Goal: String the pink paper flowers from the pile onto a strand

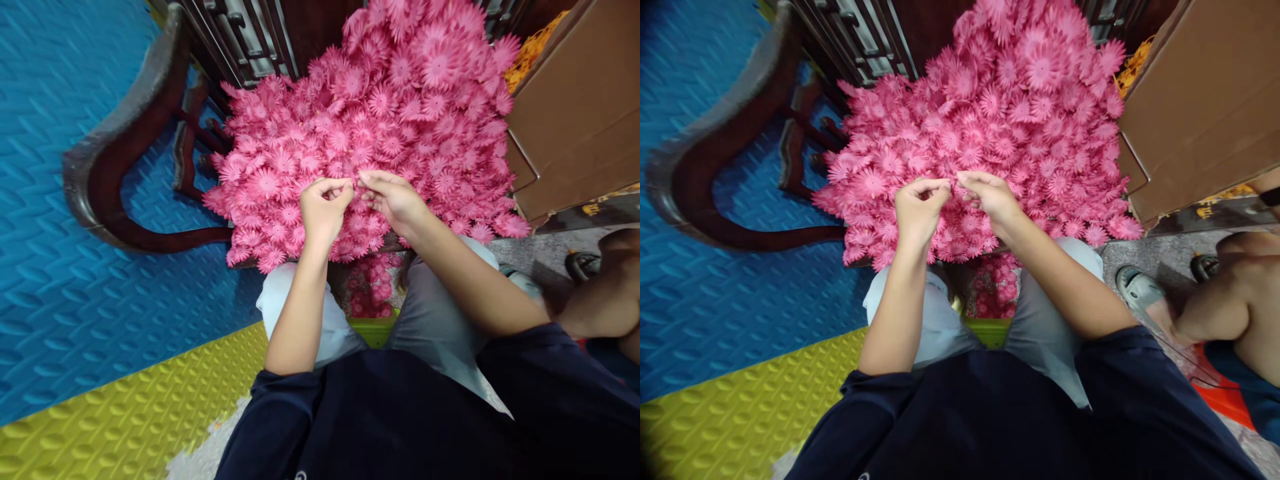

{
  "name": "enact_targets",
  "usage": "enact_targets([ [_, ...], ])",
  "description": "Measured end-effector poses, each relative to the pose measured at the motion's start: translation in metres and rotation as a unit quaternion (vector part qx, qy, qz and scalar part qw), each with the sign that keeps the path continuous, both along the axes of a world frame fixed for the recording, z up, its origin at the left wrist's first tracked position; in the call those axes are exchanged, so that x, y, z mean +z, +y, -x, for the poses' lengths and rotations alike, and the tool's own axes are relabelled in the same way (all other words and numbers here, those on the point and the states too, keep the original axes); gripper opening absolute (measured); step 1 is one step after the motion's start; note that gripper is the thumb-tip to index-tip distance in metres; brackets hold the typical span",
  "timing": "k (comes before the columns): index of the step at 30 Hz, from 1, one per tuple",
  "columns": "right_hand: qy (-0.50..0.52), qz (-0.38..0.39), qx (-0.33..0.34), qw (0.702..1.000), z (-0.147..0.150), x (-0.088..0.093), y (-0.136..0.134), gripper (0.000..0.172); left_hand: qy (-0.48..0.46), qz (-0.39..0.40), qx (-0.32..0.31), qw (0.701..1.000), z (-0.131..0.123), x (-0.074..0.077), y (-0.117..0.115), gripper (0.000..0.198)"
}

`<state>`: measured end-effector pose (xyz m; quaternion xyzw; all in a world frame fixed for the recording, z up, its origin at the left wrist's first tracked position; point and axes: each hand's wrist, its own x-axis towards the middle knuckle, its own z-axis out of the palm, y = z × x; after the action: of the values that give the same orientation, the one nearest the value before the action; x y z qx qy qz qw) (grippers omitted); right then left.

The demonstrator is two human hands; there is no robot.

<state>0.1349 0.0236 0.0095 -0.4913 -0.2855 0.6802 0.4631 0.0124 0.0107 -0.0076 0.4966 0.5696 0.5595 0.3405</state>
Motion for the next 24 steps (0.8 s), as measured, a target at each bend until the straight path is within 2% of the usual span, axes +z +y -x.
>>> enact_targets([
  [11, -0.018, -0.020, 0.006, 1.000, -0.0029, 0.0028, -0.0028, 0.010, 0.001, -0.027, -0.029, 0.999, 0.0006, -0.0029, 0.0007, 0.009],
  [16, -0.020, -0.020, 0.005, 1.000, -0.0044, 0.0007, -0.0024, 0.007, -0.042, -0.005, -0.019, 0.999, -0.0020, -0.0013, 0.0007, 0.012],
  [24, 0.004, -0.014, 0.013, 1.000, -0.0007, -0.0031, 0.0000, 0.014, -0.110, 0.008, -0.057, 0.992, 0.0034, -0.0019, 0.0017, 0.007],
])
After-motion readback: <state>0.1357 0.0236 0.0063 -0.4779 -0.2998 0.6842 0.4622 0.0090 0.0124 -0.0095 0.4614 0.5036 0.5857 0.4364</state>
